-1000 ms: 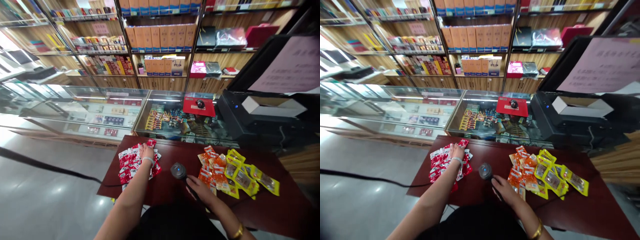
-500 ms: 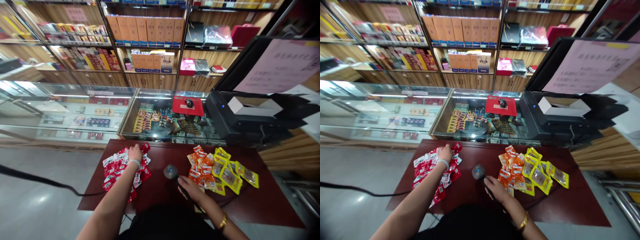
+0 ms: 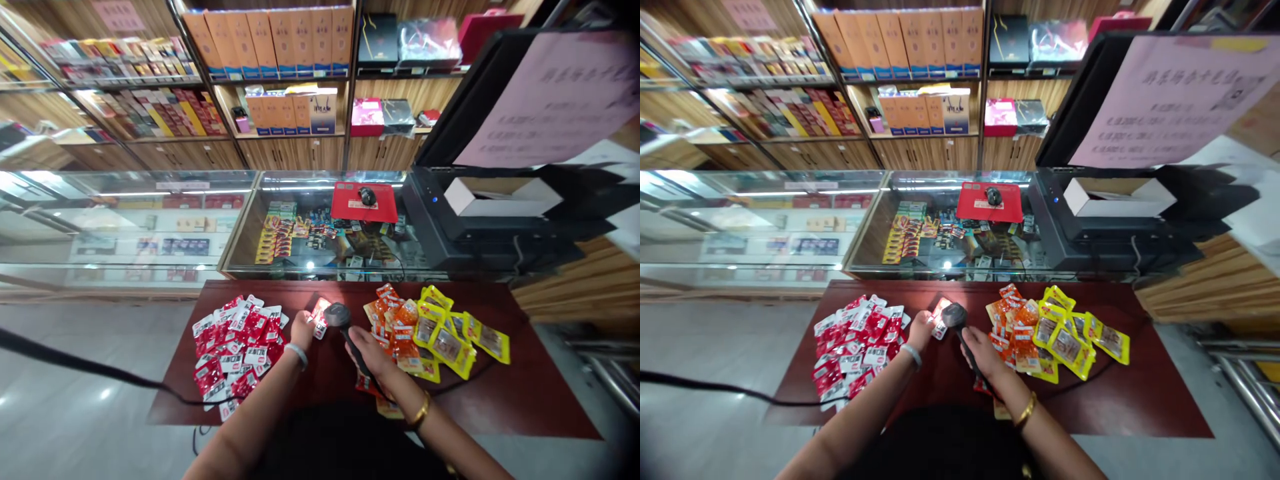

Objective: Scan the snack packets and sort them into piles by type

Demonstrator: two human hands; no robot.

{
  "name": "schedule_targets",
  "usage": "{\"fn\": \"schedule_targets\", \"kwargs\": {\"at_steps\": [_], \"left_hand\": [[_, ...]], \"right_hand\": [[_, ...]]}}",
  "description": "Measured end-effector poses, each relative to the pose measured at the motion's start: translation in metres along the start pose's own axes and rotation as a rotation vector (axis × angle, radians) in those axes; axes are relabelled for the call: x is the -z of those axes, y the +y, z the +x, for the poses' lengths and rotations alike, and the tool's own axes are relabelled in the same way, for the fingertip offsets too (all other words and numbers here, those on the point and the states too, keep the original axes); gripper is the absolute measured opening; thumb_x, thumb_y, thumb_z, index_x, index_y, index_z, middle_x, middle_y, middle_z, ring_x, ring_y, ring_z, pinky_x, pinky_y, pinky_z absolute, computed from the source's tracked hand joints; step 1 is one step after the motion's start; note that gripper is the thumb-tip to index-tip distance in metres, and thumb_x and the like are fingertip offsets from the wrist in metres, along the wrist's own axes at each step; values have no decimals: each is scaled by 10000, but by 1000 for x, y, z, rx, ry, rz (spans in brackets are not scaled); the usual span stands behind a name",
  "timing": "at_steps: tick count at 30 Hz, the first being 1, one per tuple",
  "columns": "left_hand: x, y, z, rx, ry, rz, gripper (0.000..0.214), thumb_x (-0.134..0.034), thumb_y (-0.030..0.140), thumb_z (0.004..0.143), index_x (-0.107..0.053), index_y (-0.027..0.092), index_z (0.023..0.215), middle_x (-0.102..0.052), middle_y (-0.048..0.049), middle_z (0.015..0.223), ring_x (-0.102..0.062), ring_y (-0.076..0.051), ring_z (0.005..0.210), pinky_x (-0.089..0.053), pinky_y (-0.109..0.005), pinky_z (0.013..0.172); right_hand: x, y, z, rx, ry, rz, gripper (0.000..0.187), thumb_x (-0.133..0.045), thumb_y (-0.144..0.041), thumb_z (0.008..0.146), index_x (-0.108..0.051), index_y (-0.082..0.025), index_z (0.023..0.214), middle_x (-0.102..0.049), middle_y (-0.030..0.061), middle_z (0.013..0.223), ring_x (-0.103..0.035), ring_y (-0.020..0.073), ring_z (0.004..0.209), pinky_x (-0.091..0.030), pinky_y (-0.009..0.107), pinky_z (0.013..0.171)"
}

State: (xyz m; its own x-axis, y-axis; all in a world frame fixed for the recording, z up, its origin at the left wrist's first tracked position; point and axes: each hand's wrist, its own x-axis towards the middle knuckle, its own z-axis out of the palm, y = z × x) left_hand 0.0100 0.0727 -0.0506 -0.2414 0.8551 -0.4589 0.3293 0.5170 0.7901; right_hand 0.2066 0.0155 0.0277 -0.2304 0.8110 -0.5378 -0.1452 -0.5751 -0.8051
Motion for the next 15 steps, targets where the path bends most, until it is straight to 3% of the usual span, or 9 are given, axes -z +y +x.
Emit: {"fn": "schedule_targets", "kwargs": {"at_steps": [7,11,13,15], "left_hand": [[-17,2,2,111,-28,-281,265,-704,302,726,-487,199,836,-621,29,670,-627,-123,604,-510,-235,587],[-27,8,-2,74,-212,-232,254,-721,253,718,-565,176,904,-689,-18,767,-647,-136,653,-519,-254,626],[-17,13,-3,-26,-254,-95,241,-714,210,717,-609,170,931,-713,-52,863,-661,-158,742,-527,-286,711],[6,16,-4,-150,-156,125,256,-710,203,722,-646,175,968,-712,-83,969,-656,-201,907,-505,-340,860]], "right_hand": [[7,-1,7,-29,16,73,581,-574,-772,718,-503,-209,844,-468,-91,512,-362,62,368,-249,183,361],[7,2,10,-47,30,38,563,-588,-758,724,-524,-209,832,-482,-80,521,-385,69,373,-276,191,364],[4,3,11,-53,36,12,547,-593,-747,731,-512,-211,803,-482,-77,520,-394,71,378,-285,190,366],[0,5,12,-75,30,1,544,-604,-742,725,-508,-212,801,-480,-78,523,-408,72,387,-288,184,367]]}}
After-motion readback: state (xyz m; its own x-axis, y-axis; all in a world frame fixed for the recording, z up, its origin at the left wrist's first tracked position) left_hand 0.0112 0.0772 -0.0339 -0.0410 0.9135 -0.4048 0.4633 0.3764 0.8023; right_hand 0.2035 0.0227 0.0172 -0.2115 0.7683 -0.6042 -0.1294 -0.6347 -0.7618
